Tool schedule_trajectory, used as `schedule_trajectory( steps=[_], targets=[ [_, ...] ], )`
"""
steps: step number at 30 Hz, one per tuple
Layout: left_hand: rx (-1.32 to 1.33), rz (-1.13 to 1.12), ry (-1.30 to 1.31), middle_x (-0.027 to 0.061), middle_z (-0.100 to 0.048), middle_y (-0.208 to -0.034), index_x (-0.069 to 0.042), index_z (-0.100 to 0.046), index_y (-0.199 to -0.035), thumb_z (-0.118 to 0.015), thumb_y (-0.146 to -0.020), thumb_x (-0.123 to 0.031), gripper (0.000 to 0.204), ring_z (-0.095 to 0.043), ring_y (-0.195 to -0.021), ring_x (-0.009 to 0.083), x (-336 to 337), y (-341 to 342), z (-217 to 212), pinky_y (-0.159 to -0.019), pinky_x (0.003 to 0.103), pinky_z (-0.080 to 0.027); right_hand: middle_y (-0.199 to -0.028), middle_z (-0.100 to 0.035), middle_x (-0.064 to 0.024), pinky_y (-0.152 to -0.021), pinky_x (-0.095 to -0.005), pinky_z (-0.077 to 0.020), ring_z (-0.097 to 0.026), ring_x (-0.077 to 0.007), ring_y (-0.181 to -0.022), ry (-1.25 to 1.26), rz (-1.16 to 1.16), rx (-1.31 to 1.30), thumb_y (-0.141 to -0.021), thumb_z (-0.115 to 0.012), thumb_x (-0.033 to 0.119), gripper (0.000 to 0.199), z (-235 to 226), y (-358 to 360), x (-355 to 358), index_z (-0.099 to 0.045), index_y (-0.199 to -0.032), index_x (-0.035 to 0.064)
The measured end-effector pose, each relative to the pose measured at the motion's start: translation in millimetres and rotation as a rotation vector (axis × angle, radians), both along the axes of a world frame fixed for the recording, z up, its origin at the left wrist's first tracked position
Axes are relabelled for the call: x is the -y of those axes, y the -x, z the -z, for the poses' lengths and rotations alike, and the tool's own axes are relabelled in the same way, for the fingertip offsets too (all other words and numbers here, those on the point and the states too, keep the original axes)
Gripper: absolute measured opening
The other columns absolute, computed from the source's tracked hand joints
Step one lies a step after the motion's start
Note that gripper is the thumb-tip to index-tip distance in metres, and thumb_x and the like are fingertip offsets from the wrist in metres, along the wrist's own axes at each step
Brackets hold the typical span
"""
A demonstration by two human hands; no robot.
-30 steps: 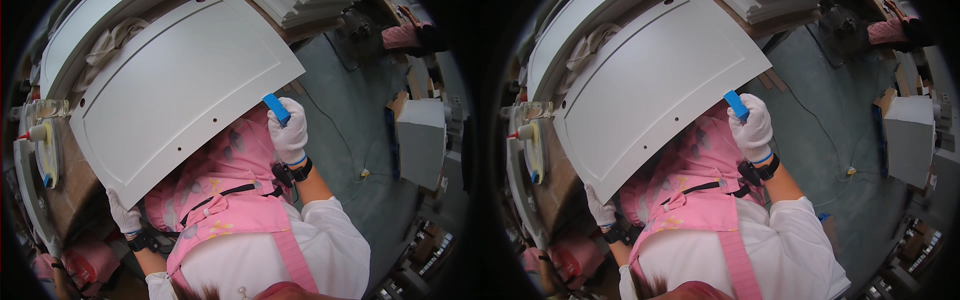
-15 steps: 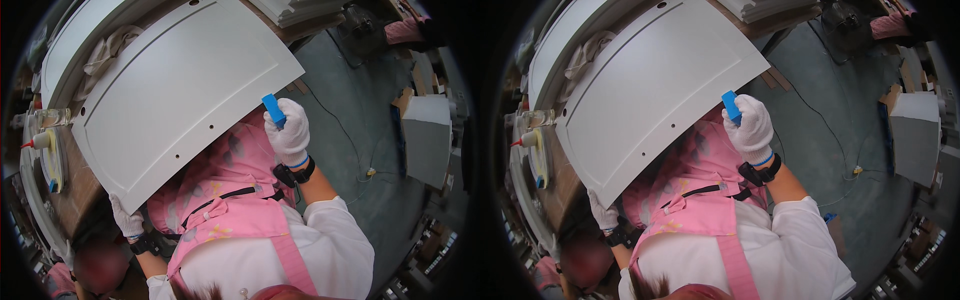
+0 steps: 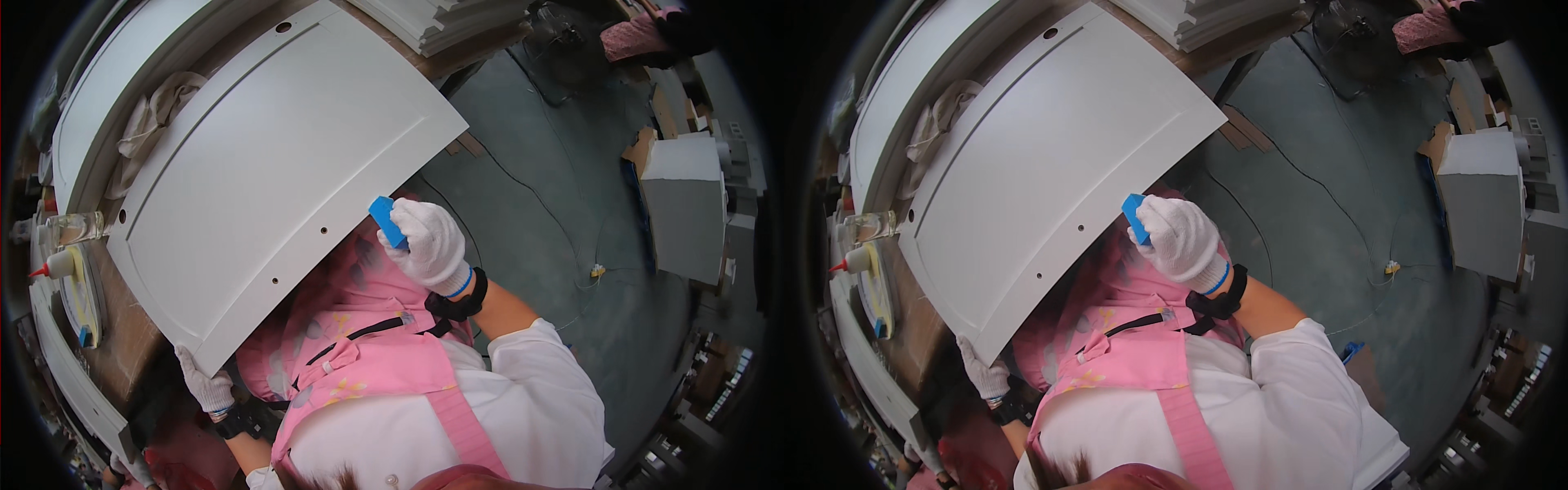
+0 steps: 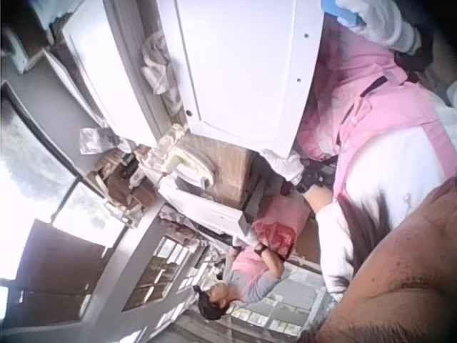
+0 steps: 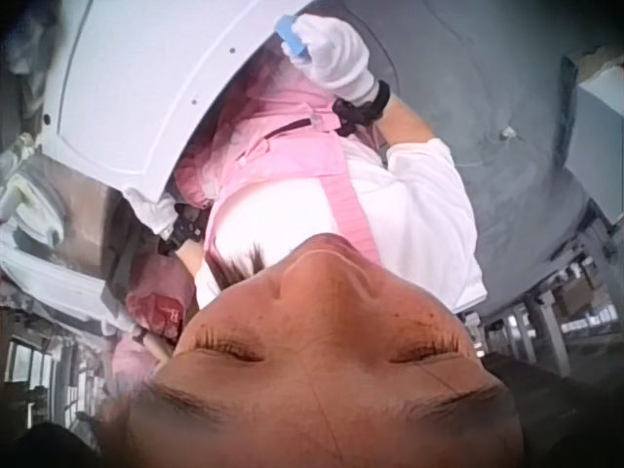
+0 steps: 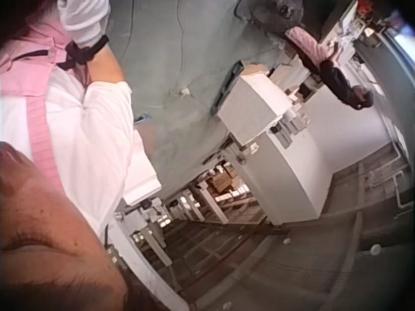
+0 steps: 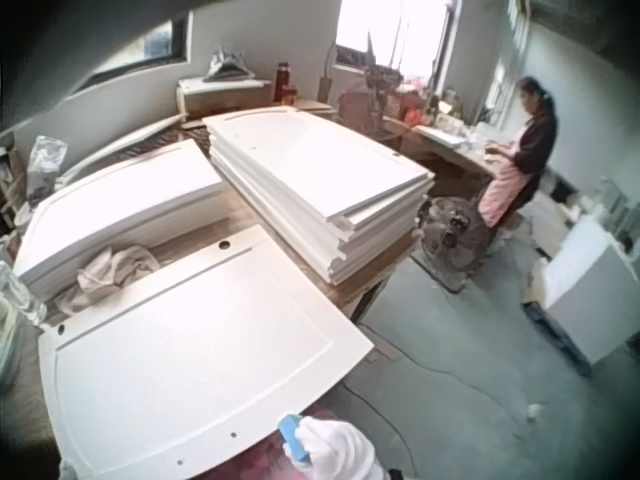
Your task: Cleaning and repairing the edges and surface of a white cabinet door using a blade, cloth, and sanding block.
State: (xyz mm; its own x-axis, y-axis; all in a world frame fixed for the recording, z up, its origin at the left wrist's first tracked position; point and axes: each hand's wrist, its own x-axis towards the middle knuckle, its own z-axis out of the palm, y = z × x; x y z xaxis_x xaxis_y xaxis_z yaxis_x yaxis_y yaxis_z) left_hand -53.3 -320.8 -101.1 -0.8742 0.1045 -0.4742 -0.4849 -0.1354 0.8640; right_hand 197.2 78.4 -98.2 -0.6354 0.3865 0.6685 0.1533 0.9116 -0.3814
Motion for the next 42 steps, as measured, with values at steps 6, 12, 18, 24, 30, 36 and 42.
schedule_trajectory(
  steps=[6,12,18,24,30,36,42],
  targets=[
    [0.021,-0.040,0.007,0.0070,-0.056,-0.132,-0.006,-0.049,-0.136,-0.055,-0.100,-0.032,0.044,-0.057,-0.115,0.0197,-10,-1,-8,-0.096,0.032,-0.049,-0.107,-0.059,-0.0157,-0.079,-0.0439,-0.0502,-0.060,-0.0355,-0.092,-0.057,0.452,-0.055,-0.082,-0.073,0.014,0.040,15,-36,-100,-0.050,-0.114,0.0047],
    [0.034,-0.017,-0.021,0.0055,-0.057,-0.131,-0.007,-0.049,-0.137,-0.056,-0.099,-0.032,0.046,-0.057,-0.115,0.0201,2,3,-3,-0.095,0.032,-0.049,-0.105,-0.059,-0.0158,-0.080,-0.0423,-0.0506,-0.061,-0.0344,-0.092,0.048,0.585,-0.141,-0.080,-0.075,0.014,0.041,0,-42,-112,-0.051,-0.111,0.0038],
    [0.021,-0.029,0.005,0.0072,-0.055,-0.135,-0.006,-0.048,-0.138,-0.055,-0.100,-0.031,0.046,-0.056,-0.118,0.0219,-16,-4,-15,-0.096,0.033,-0.049,-0.101,-0.060,-0.0155,-0.080,-0.0418,-0.0509,-0.062,-0.0356,-0.089,0.113,0.552,-0.081,-0.080,-0.073,0.012,0.038,7,-48,-117,-0.052,-0.111,0.0033],
    [0.049,-0.007,-0.062,0.0082,-0.054,-0.136,-0.006,-0.048,-0.138,-0.054,-0.100,-0.029,0.045,-0.056,-0.119,0.0229,-7,0,-8,-0.097,0.035,-0.049,-0.103,-0.060,-0.0164,-0.082,-0.0402,-0.0502,-0.062,-0.0336,-0.092,0.202,0.597,-0.135,-0.082,-0.074,0.015,0.039,8,-48,-117,-0.052,-0.112,0.0025],
    [-0.077,0.064,0.028,0.0081,-0.059,-0.130,-0.008,-0.052,-0.133,-0.056,-0.099,-0.028,0.039,-0.060,-0.113,0.0226,30,12,18,-0.093,0.038,-0.053,-0.103,-0.060,-0.0153,-0.079,-0.0398,-0.0497,-0.061,-0.0332,-0.091,0.273,0.263,-0.107,-0.081,-0.073,0.012,0.035,-3,-21,-63,-0.053,-0.108,0.0037],
    [0.109,-0.063,-0.188,0.0057,-0.062,-0.124,-0.010,-0.055,-0.127,-0.057,-0.099,-0.026,0.032,-0.063,-0.109,0.0221,-2,6,0,-0.090,0.038,-0.055,-0.108,-0.061,-0.0150,-0.082,-0.0414,-0.0515,-0.061,-0.0342,-0.096,0.208,-0.227,0.063,-0.076,-0.076,0.009,0.046,-9,10,20,-0.052,-0.115,0.0059],
    [0.096,-0.105,-0.310,0.0085,-0.062,-0.124,-0.009,-0.055,-0.126,-0.054,-0.100,-0.029,0.033,-0.064,-0.107,0.0261,7,-2,7,-0.081,0.042,-0.061,-0.108,-0.059,-0.0163,-0.082,-0.0426,-0.0496,-0.059,-0.0359,-0.093,0.074,0.047,0.030,-0.080,-0.073,0.008,0.045,-4,3,-14,-0.048,-0.117,0.0045]
  ],
)
